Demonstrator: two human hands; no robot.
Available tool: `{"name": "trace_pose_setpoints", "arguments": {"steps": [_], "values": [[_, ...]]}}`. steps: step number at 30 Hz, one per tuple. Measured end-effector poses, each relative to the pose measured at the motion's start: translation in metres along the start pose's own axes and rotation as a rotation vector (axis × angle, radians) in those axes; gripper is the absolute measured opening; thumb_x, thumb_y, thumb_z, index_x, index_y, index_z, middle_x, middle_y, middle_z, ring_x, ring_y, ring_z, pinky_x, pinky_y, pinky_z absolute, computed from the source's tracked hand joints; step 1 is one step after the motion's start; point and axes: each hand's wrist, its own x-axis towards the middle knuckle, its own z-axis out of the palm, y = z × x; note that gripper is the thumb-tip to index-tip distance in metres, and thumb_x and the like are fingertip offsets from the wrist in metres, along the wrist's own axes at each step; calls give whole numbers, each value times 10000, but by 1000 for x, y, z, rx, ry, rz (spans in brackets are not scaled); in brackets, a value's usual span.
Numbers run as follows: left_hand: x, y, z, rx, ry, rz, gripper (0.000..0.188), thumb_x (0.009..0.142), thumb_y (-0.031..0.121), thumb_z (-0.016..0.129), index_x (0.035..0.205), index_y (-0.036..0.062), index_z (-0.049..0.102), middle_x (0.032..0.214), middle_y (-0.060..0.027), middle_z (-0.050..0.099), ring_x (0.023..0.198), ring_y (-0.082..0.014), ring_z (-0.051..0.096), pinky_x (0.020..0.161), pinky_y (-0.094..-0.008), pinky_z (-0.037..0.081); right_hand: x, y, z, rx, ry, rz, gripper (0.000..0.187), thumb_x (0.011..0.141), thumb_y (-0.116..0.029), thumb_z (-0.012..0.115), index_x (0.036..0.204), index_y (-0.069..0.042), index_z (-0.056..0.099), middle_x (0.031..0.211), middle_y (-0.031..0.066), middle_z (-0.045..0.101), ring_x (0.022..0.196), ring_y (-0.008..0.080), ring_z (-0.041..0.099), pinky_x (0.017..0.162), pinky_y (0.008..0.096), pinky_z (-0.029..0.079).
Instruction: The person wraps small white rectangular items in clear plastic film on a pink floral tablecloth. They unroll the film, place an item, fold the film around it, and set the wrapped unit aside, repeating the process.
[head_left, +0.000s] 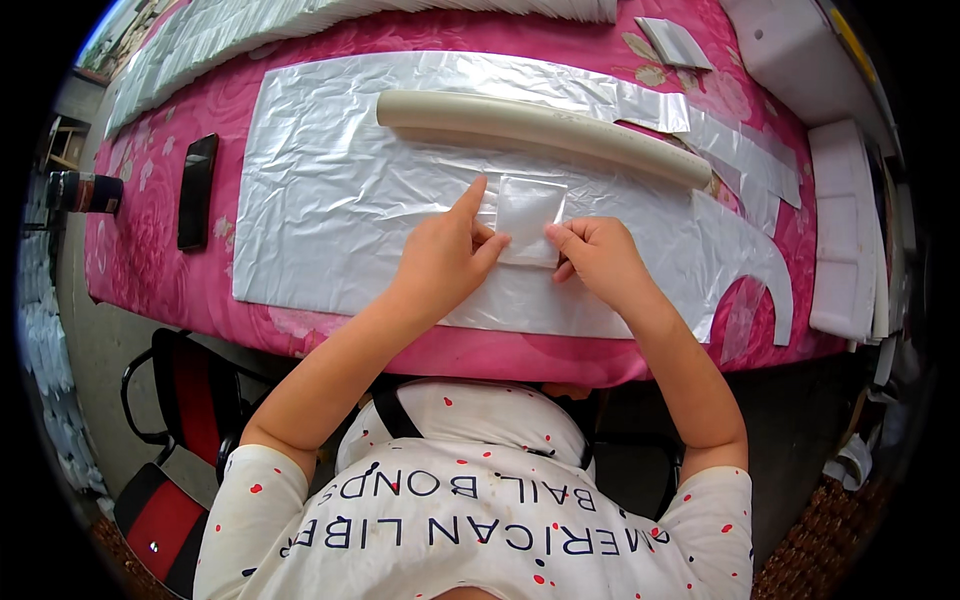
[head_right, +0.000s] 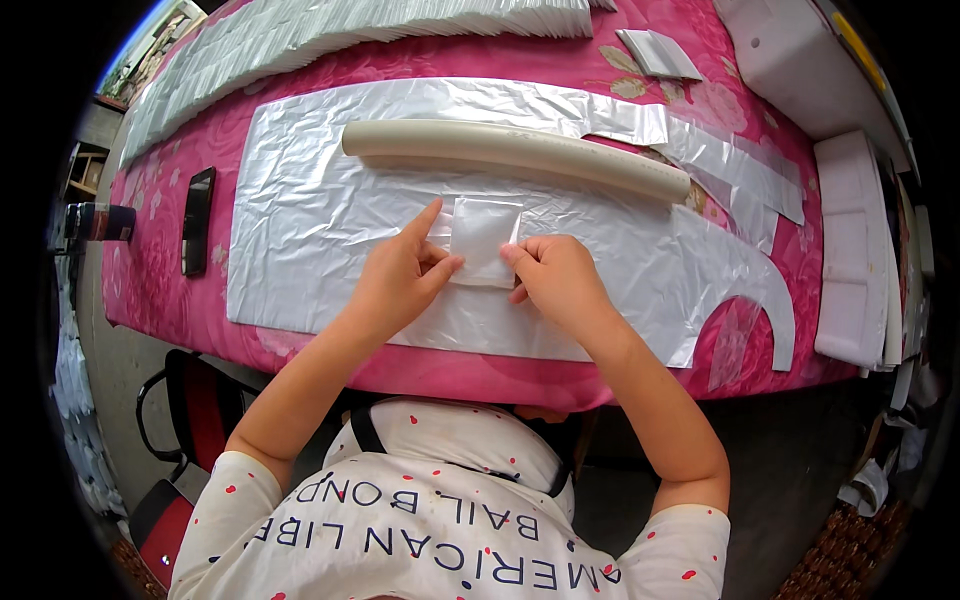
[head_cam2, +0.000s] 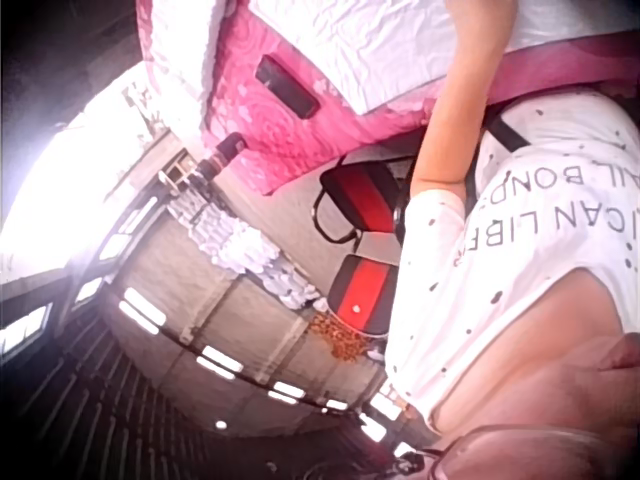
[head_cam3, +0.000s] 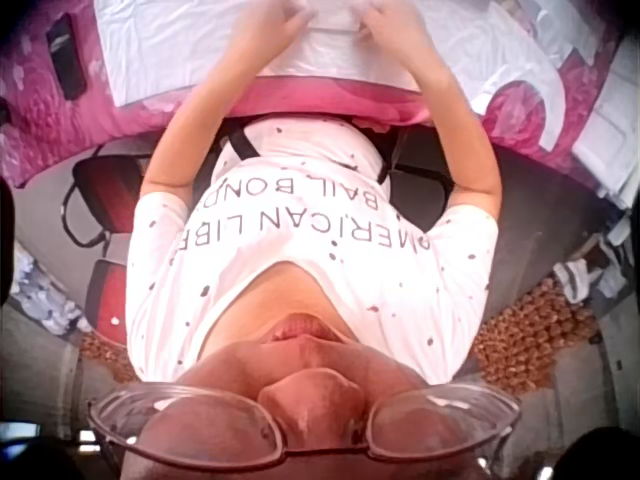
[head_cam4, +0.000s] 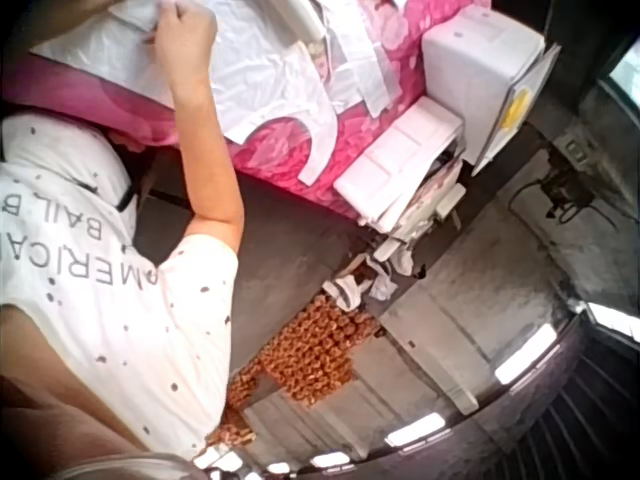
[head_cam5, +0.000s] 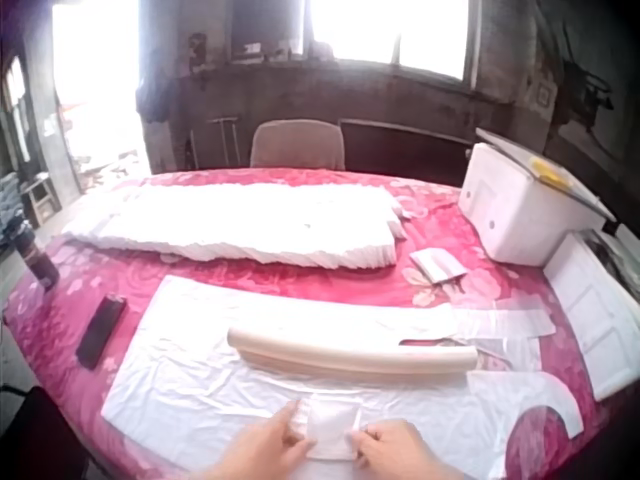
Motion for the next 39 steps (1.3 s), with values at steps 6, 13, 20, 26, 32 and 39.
{"name": "trace_pose_setpoints", "arguments": {"steps": [6, 13, 20, 26, 32, 39], "values": [[8, 6, -7, -36, -30, -110, 592, 800, 113, 637, 1301, -69, 379, 698, -106, 644, 593, -155, 608, 585, -258, 467, 11, -6, -6, 28, -84, 153, 285, 893, -280, 552, 757, -36, 613, 634, 15, 568, 527, 87, 579, 411, 210, 334], [0, 3, 6, 403, 149, 547, 541, 788, 129, 630, 1264, -42, 437, 1182, -188, 516, 1022, -282, 538, 834, -355, 448, 14, -9, -8, 31, -95, 184, 298, 880, -259, 558, 716, -17, 615, 603, 36, 572, 535, 116, 601, 432, 242, 366], [9, 0, 37, 545, 39, 501, 899, 783, 533, 541, 1370, -70, 224, 1418, -236, 262, 1348, -343, 211, 1098, -451, 147, 14, -5, -5, -5, -62, 103, 310, 883, -275, 564, 718, -16, 605, 586, 22, 569, 497, 98, 569, 398, 231, 371], [12, -9, 41, 533, 17, 494, 1068, 728, 656, 526, 1395, -70, 116, 1454, -240, 169, 1368, -349, 145, 1103, -470, 90, 3, 0, 0, -116, 5, -30, 275, 776, -246, 672, 720, 13, 597, 607, 61, 602, 497, 123, 578, 430, 245, 416], [7, -12, 37, 516, 67, 505, 1042, 755, 624, 523, 1401, -68, 86, 1461, -259, 112, 1373, -378, 82, 1104, -464, 69, -19, -18, -17, -817, 159, -175, 239, 666, -170, 715, 796, 0, 610, 731, 113, 635, 674, 254, 619, 602, 341, 479], [-52, -21, -20, -122, -115, 264, 580, 840, 153, 597, 1326, -43, 350, 1288, -238, 453, 1198, -312, 457, 1003, -403, 345, 23, -13, 22, -782, 246, -910, 477, 746, -255, 670, 1127, -1, 536, 1184, 176, 519, 1106, 338, 473, 974, 438, 340]]}}
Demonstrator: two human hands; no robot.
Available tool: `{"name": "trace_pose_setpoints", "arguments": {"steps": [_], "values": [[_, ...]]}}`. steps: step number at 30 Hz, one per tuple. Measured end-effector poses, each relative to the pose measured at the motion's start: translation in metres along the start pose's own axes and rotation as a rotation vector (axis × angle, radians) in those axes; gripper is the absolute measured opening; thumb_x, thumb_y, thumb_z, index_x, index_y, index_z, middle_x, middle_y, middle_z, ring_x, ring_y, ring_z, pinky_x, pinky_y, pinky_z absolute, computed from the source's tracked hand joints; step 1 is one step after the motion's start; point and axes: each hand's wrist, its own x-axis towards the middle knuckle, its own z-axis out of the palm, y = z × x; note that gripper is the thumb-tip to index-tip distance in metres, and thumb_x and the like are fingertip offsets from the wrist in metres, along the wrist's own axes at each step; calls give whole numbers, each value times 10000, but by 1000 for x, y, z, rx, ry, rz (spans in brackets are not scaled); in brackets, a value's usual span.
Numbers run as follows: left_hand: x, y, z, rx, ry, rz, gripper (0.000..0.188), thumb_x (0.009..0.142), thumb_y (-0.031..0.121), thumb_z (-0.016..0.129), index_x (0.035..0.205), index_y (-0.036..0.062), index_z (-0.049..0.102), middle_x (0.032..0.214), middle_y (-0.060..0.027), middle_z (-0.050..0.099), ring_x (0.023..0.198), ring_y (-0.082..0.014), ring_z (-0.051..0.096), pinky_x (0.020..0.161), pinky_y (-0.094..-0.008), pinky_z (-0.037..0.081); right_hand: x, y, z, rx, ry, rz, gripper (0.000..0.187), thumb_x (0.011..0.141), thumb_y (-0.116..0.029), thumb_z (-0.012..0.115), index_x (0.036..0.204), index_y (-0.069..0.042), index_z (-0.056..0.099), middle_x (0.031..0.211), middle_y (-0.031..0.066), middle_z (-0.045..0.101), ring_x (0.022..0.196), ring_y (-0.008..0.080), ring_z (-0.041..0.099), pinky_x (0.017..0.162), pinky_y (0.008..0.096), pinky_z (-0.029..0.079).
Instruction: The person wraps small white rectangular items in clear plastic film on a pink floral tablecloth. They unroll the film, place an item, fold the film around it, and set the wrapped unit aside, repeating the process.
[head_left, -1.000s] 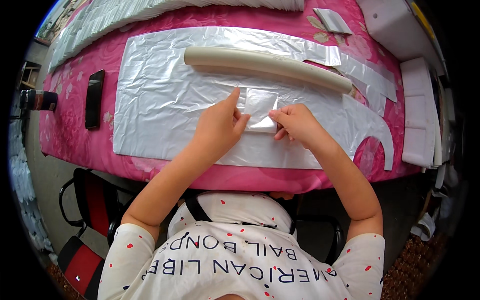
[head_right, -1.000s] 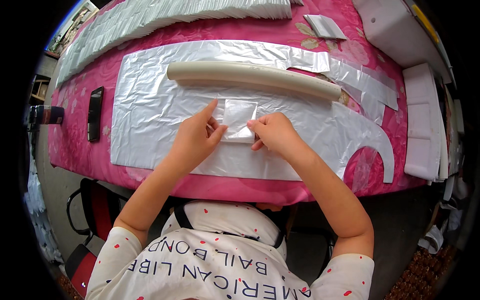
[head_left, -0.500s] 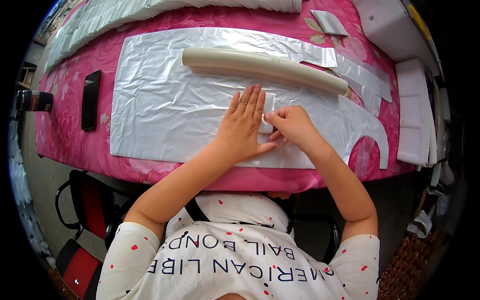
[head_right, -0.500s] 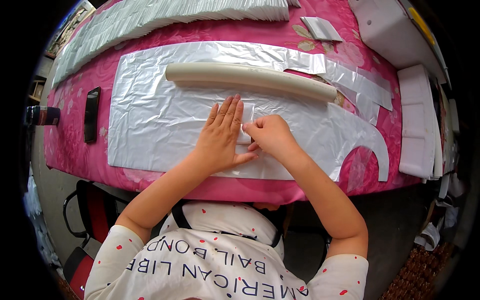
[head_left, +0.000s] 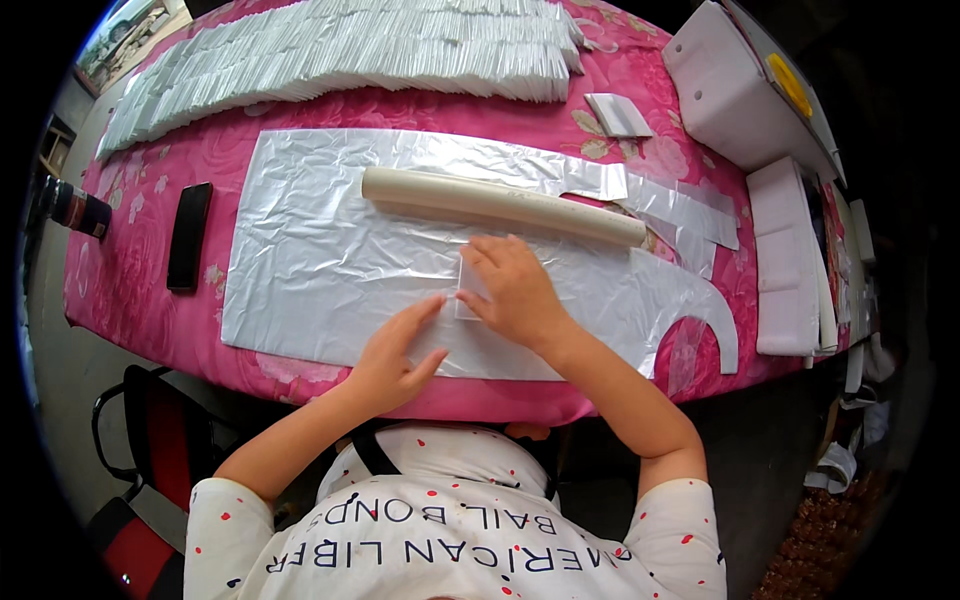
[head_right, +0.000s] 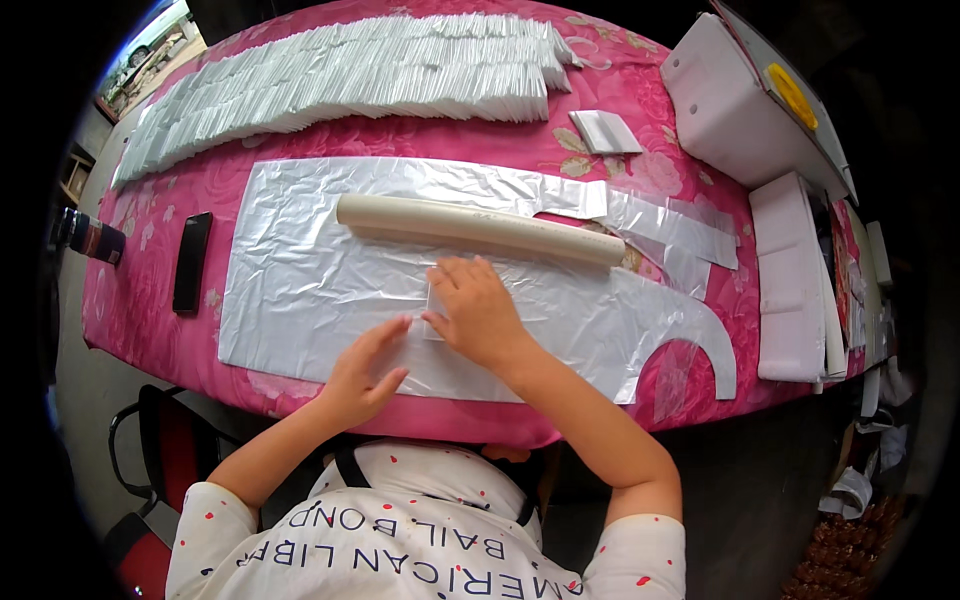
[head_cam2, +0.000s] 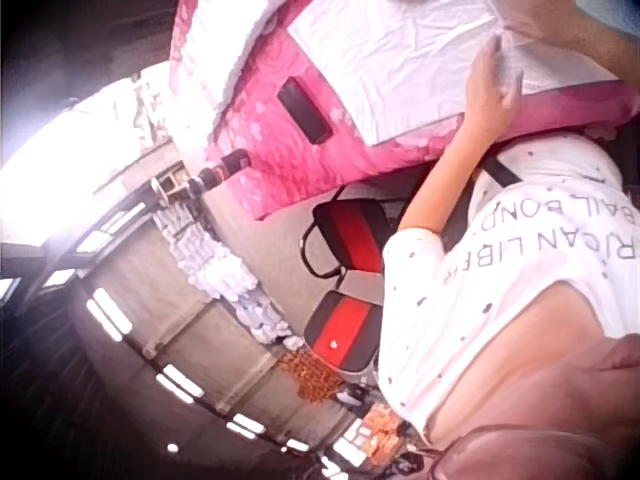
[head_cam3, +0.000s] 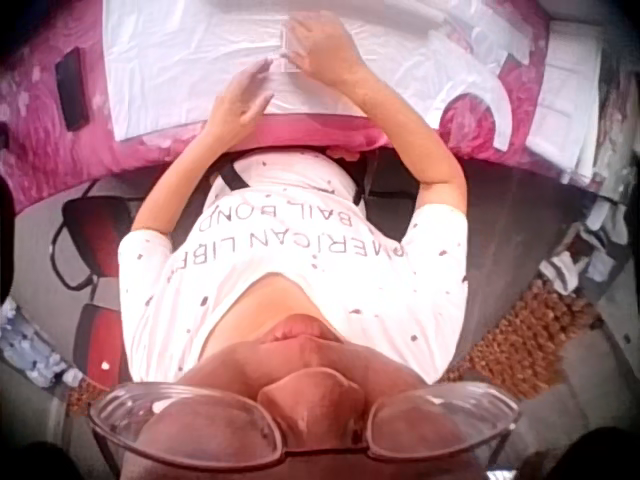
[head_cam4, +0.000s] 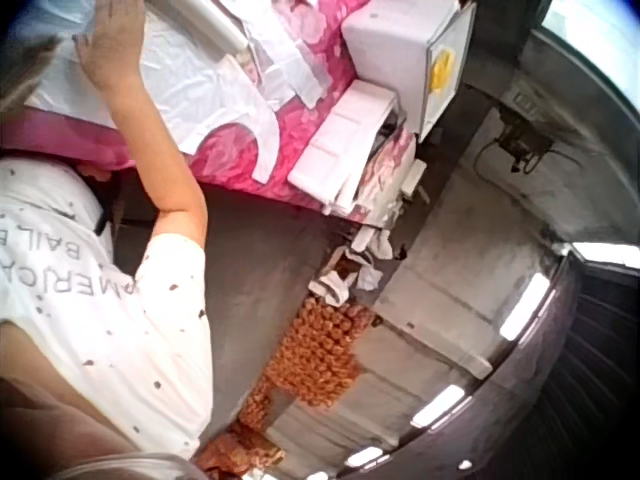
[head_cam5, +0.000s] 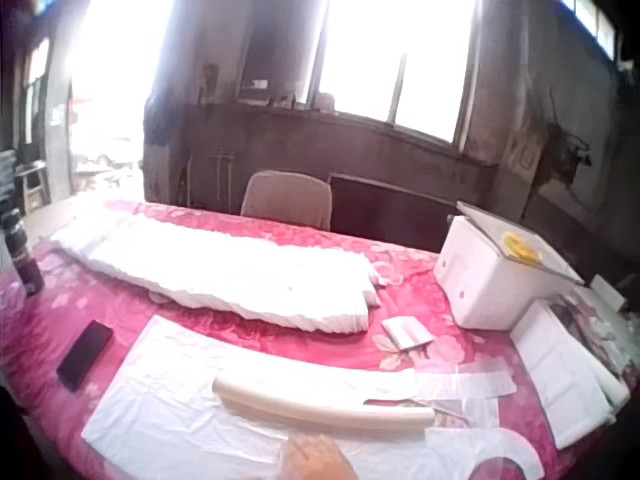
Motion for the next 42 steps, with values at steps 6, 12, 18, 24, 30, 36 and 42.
{"name": "trace_pose_setpoints", "arguments": {"steps": [6, 12, 18, 24, 30, 36, 42], "values": [[-108, -5, -34, -658, -44, -829, 287, 908, 98, 511, 1158, -44, 519, 1084, -147, 612, 933, -181, 619, 805, -290, 502, 8, -50, 59, 99, -65, 129, 629, 875, -418, 483, 1337, -6, 368, 1447, 201, 230, 1349, 336, 200, 1093, 463, 137], [-143, 0, -14, -898, 536, -905, 170, 885, 56, 538, 1023, -37, 572, 975, -117, 636, 824, -152, 622, 714, -256, 507, -21, -151, 95, 564, -346, -62, 592, 893, -334, 471, 1360, -4, 322, 1448, 199, 228, 1371, 337, 136, 1099, 479, 99], [-118, 4, -21, -350, 283, -595, 100, 795, 31, 629, 876, -27, 642, 757, -58, 656, 687, -93, 600, 609, -235, 483, -16, -127, 52, 540, -312, -291, 371, 847, -234, 556, 1127, 7, 518, 1351, 185, 370, 1343, 327, 219, 1088, 508, 135], [-58, 37, -28, 143, 104, -242, 225, 687, 52, 695, 907, 27, 658, 811, -113, 664, 726, -231, 645, 653, -290, 499, -14, -19, -15, 548, -192, -218, 97, 771, -105, 650, 831, -57, 590, 1014, 80, 584, 1130, 271, 477, 983, 454, 330], [-42, 32, -24, 93, 65, -283, 242, 711, 33, 670, 952, 26, 648, 877, -108, 674, 789, -230, 650, 714, -297, 499, 33, 167, -97, 604, 413, 484, 189, 865, -172, 608, 914, 8, 640, 788, 26, 630, 739, 84, 548, 684, 243, 437], [-31, 28, -25, 103, -11, -249, 221, 734, 34, 653, 955, 33, 641, 880, -110, 672, 798, -236, 652, 724, -316, 503, 58, 330, -123, 120, 573, 660, 235, 830, -199, 613, 932, 9, 650, 786, 85, 648, 707, 173, 591, 677, 304, 463], [-32, 28, -31, 146, -1, -262, 217, 739, 39, 653, 955, 37, 634, 888, -113, 668, 805, -246, 650, 729, -321, 506, 73, 317, -97, -454, 495, 682, 302, 772, -200, 627, 1012, -15, 625, 983, 170, 609, 944, 308, 553, 855, 403, 427]]}}
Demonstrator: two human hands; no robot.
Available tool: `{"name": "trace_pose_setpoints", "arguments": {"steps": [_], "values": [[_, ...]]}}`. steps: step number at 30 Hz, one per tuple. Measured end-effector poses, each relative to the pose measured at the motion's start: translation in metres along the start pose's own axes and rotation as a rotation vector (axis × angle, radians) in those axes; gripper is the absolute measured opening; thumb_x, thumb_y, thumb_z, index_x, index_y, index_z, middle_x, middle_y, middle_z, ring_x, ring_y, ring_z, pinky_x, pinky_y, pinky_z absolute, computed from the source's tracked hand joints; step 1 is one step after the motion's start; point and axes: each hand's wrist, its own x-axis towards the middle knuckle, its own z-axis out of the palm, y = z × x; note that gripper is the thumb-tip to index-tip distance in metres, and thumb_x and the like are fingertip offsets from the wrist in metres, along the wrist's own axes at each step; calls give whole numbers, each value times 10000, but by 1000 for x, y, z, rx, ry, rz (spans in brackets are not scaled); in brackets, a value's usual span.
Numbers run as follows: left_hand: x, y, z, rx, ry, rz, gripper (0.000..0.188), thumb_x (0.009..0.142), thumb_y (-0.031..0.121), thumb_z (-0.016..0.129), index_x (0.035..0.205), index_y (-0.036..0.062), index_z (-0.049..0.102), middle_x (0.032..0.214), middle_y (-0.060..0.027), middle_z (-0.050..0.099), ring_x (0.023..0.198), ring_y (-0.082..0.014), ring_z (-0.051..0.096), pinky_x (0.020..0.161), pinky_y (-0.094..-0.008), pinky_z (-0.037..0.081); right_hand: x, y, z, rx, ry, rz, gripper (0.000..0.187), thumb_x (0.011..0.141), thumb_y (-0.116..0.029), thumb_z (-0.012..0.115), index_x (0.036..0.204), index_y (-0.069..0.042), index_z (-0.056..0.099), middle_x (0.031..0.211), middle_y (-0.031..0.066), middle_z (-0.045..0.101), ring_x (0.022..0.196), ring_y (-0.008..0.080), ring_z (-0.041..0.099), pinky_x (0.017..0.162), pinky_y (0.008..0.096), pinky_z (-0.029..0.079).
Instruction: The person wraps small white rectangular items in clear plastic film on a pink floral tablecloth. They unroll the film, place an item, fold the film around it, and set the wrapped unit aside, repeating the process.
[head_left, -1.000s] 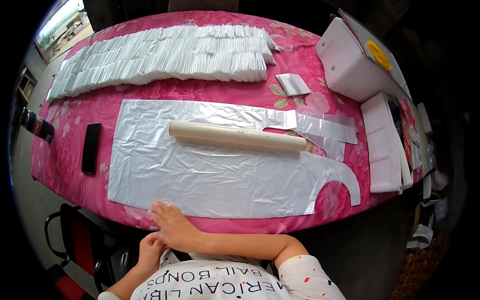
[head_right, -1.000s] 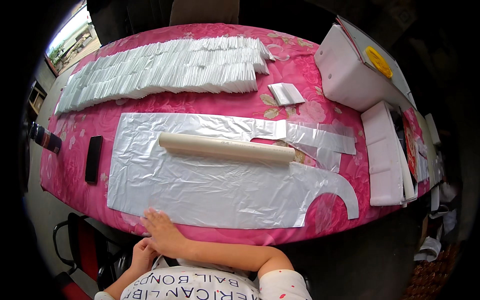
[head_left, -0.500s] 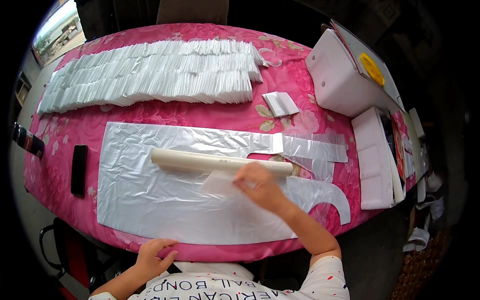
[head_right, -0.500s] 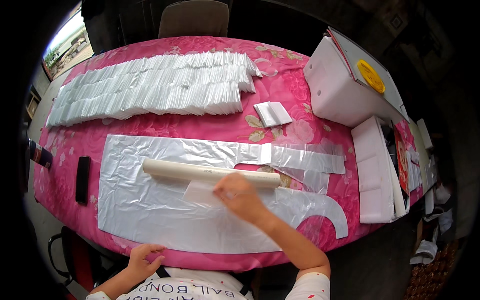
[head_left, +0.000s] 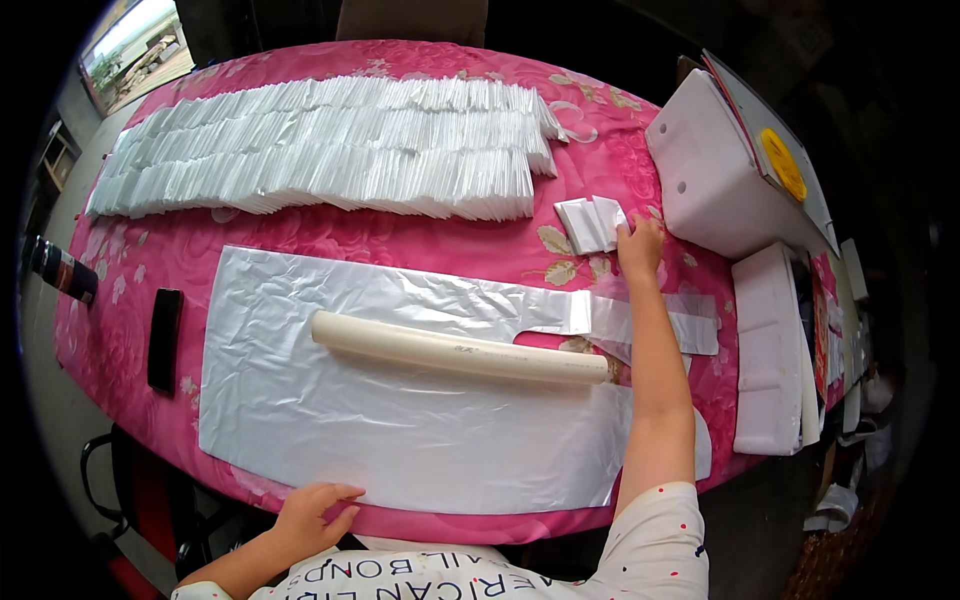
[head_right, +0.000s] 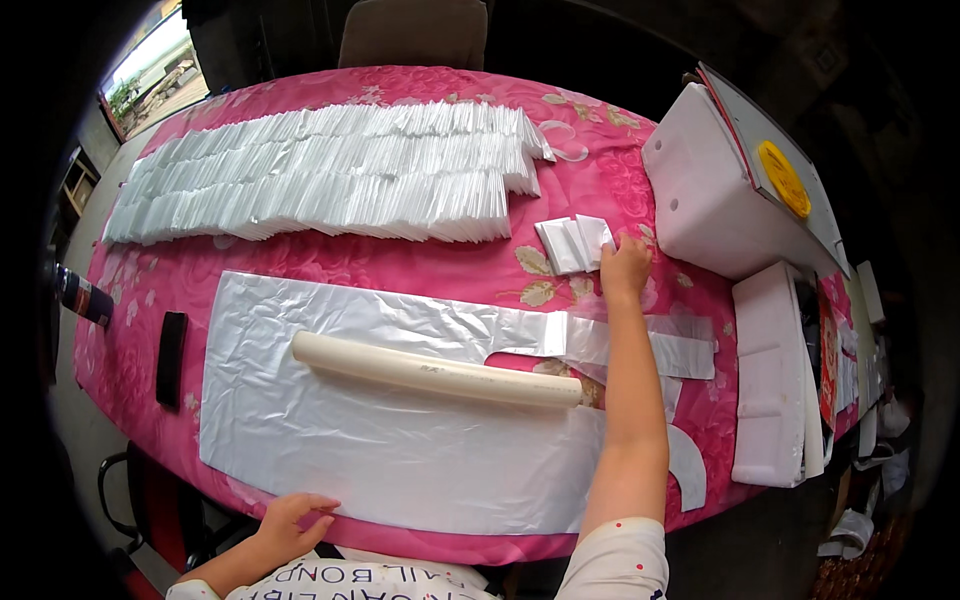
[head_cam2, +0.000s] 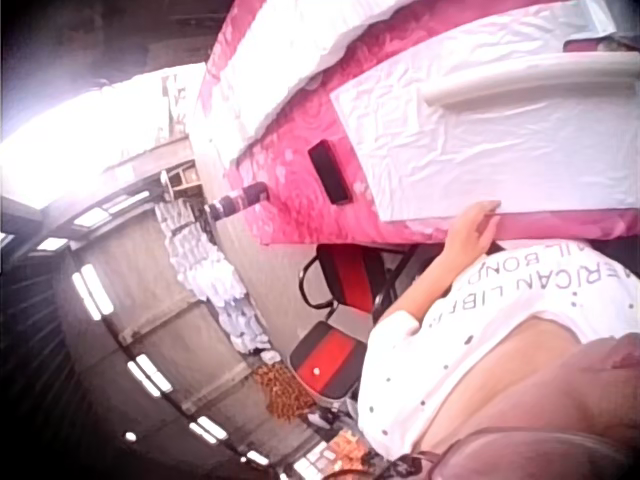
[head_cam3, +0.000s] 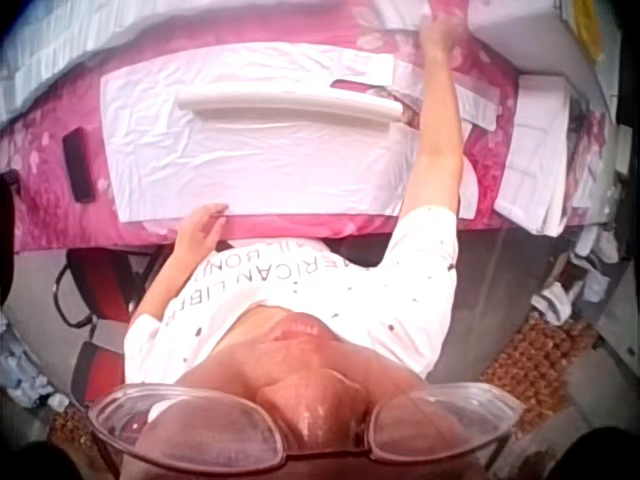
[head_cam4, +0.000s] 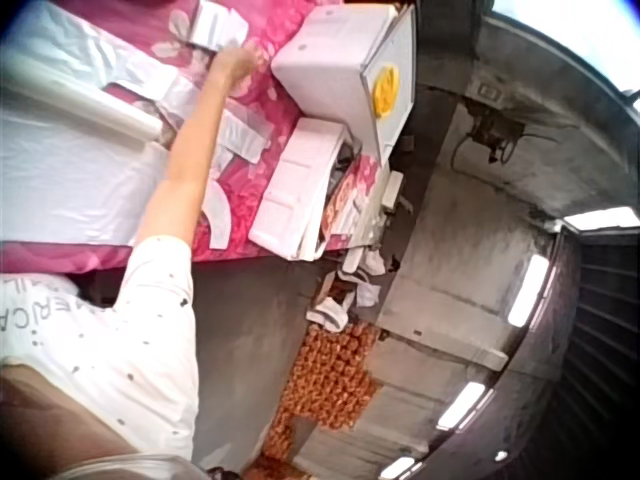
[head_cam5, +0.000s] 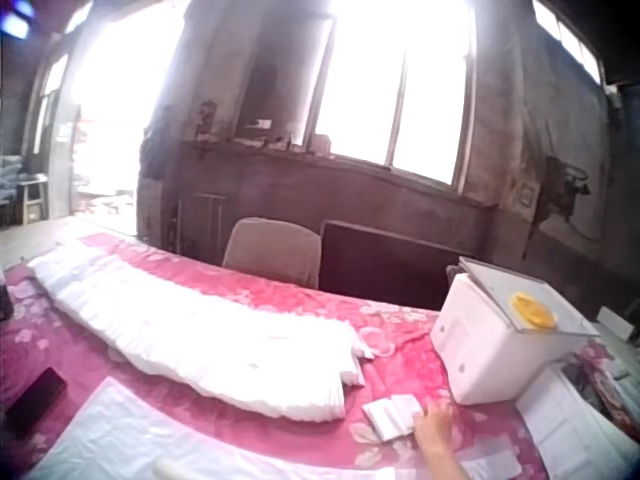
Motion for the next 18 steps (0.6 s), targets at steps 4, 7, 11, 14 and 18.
{"name": "trace_pose_setpoints", "arguments": {"steps": [4, 7, 11, 14, 18], "values": [[1, -2, 0, 15, 24, 66, 235, 733, 40, 651, 966, 42, 629, 877, -118, 663, 798, -266, 643, 713, -330, 507, -22, -32, -30, 68, 179, -256, 326, 774, -196, 633, 1049, -26, 600, 1094, 167, 566, 1061, 318, 490, 915, 417, 386], [7, 1, -2, 41, 26, 121, 258, 728, 45, 648, 985, 46, 622, 885, -120, 659, 788, -281, 635, 702, -343, 507, -92, -75, -73, 448, -133, -402, 318, 777, -195, 640, 1036, -15, 604, 1076, 162, 578, 1040, 326, 502, 914, 421, 386], [31, 11, 4, 142, -27, 316, 318, 741, 88, 651, 1051, 46, 593, 1003, -125, 627, 849, -285, 614, 725, -345, 500, -167, -85, -117, 339, -352, -551, 354, 776, -215, 654, 1050, 1, 595, 971, 139, 594, 938, 314, 531, 856, 425, 404], [51, 20, 19, 273, -47, 430, 446, 760, 170, 659, 1165, 39, 527, 1222, -167, 496, 1064, -325, 513, 847, -362, 454, -202, -85, -143, 360, -456, -508, 371, 788, -247, 640, 1057, 4, 589, 888, 128, 585, 859, 300, 536, 782, 420, 426], [72, 35, 57, 299, 107, 436, 634, 775, 335, 652, 1286, 30, 433, 1438, -212, 225, 1325, -415, 201, 1015, -496, 295, -267, -103, -176, 703, -819, -518, 373, 829, -253, 593, 1091, 13, 584, 1034, 172, 586, 967, 324, 533, 855, 396, 428]]}}
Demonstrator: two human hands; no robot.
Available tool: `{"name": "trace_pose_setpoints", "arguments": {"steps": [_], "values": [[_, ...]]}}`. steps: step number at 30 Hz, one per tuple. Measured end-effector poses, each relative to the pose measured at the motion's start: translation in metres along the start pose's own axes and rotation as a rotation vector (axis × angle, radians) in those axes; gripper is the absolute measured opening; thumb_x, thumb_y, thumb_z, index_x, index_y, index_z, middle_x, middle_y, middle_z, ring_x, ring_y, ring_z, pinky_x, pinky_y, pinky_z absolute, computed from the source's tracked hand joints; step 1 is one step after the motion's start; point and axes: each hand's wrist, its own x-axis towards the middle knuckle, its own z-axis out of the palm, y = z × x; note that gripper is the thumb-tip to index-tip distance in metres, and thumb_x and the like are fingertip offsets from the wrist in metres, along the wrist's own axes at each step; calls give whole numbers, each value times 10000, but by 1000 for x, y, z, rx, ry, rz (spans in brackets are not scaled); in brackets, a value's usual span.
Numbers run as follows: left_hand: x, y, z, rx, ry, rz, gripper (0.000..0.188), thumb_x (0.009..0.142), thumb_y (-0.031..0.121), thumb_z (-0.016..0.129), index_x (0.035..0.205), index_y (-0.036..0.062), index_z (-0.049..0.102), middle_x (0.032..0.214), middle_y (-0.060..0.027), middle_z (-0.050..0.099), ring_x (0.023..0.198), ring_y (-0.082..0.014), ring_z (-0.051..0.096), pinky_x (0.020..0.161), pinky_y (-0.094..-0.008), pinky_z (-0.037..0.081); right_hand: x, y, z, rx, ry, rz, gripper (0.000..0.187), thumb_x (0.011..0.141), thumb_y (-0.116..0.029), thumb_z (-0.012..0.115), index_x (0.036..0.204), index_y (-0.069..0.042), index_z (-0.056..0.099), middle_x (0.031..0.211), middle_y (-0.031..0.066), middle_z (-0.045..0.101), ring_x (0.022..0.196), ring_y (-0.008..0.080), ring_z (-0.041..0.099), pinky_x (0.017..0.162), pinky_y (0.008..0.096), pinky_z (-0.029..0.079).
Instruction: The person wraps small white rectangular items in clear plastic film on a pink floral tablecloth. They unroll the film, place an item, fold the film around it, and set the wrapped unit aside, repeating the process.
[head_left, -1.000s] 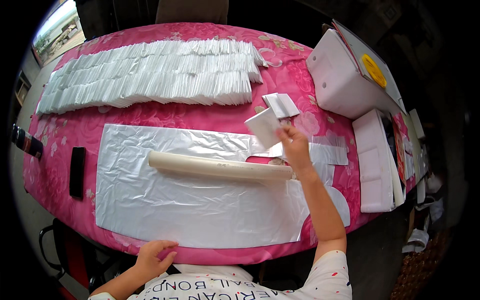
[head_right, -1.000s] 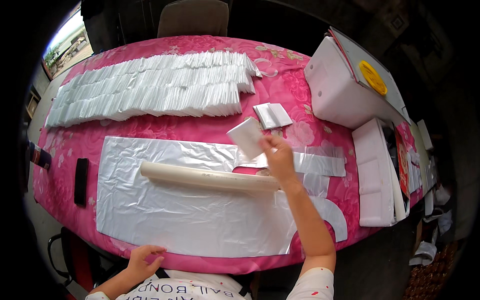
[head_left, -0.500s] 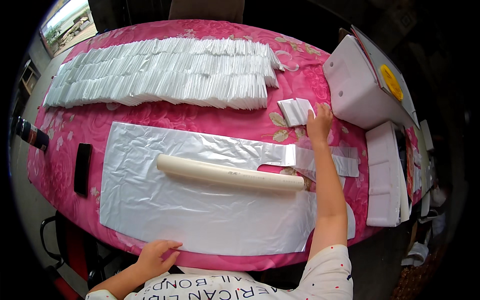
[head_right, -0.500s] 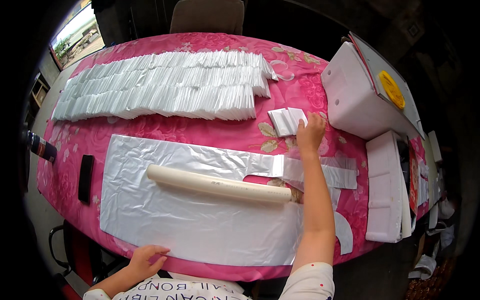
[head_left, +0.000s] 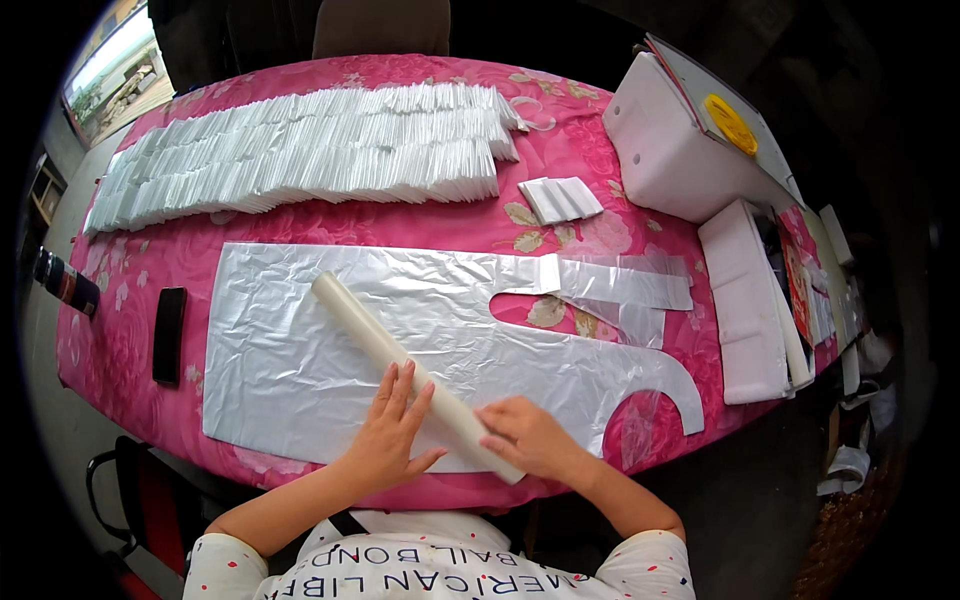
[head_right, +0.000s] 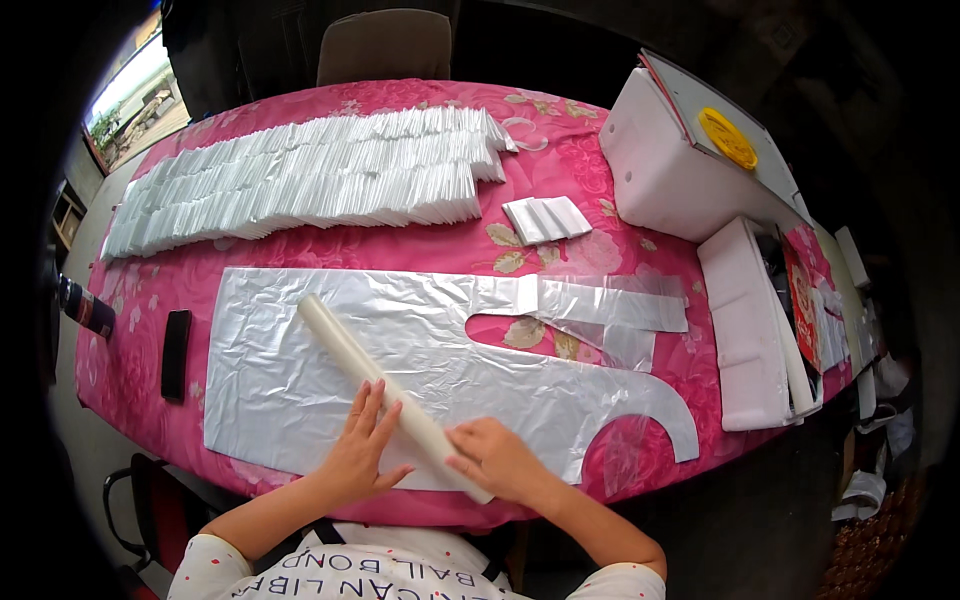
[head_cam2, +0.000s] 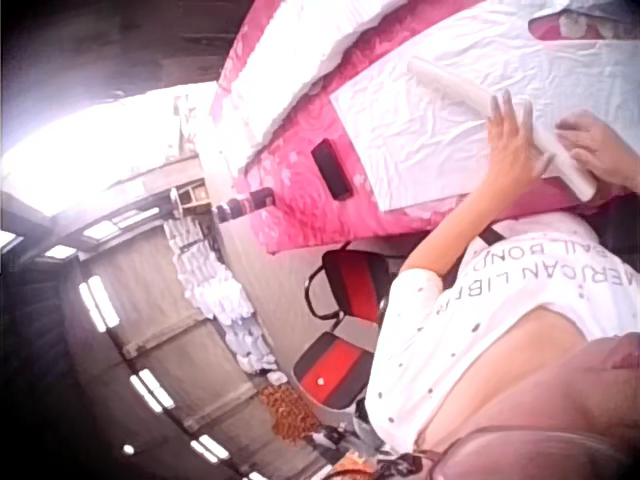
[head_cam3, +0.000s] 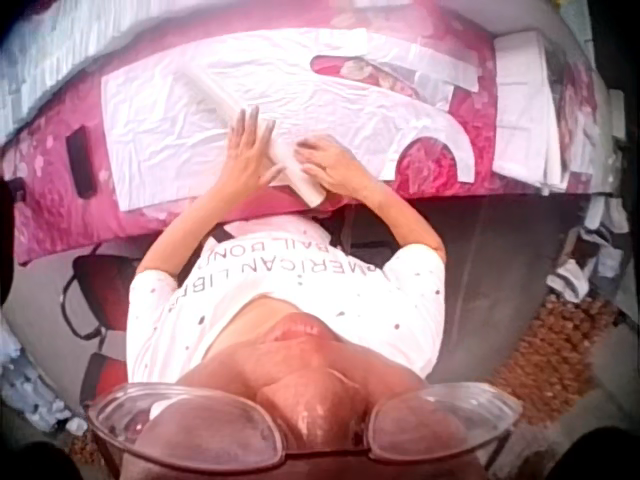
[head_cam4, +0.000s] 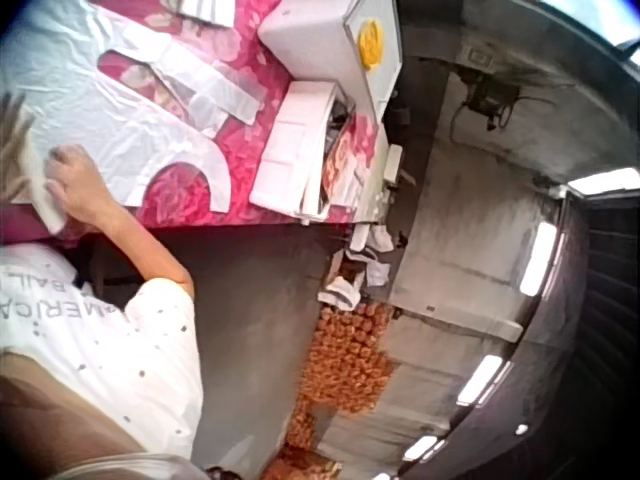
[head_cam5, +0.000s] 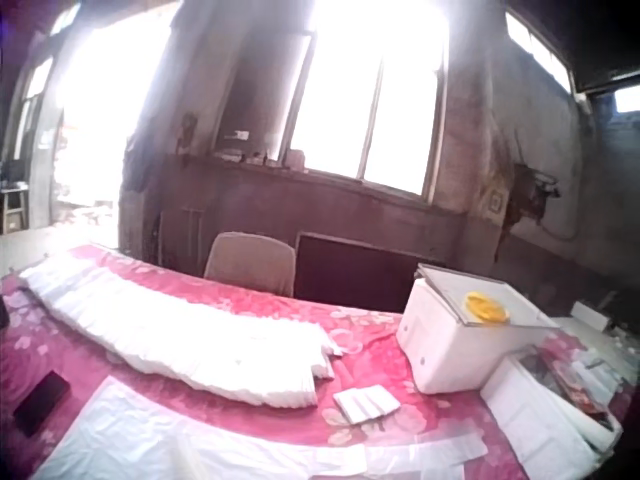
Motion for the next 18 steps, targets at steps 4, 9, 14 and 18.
{"name": "trace_pose_setpoints", "arguments": {"steps": [4, 9, 14, 18], "values": [[13, 6, 21, 178, -208, 98, 773, 756, 486, 614, 1338, 38, 373, 1456, -251, 120, 1341, -473, 54, 990, -665, 144, -28, 5, 20, -206, 33, -25, 426, 849, -241, 550, 1207, -12, 515, 1329, 169, 423, 1238, 324, 382, 1020, 408, 306], [20, 20, 43, -59, -87, 179, 811, 753, 462, 626, 1349, -2, 327, 1433, -328, 37, 1333, -499, 25, 1064, -546, 138, -59, 53, -14, -459, 205, 153, 481, 844, -207, 528, 1280, -18, 454, 1367, 173, 395, 1273, 327, 356, 1061, 408, 258], [19, 33, 51, -45, -170, 129, 783, 775, 430, 614, 1342, -22, 319, 1430, -333, 40, 1329, -504, 31, 1074, -517, 155, -132, 129, -68, -533, 515, 432, 448, 847, -147, 502, 1257, 28, 459, 1335, 204, 423, 1251, 343, 385, 1050, 397, 288], [26, 47, 54, 6, -191, 159, 714, 781, 399, 604, 1308, -25, 371, 1426, -325, 100, 1331, -498, 51, 1081, -498, 158, -185, 156, -97, -663, 670, 637, 393, 853, -116, 487, 1215, 39, 497, 1299, 196, 465, 1228, 349, 411, 1043, 402, 297]]}}
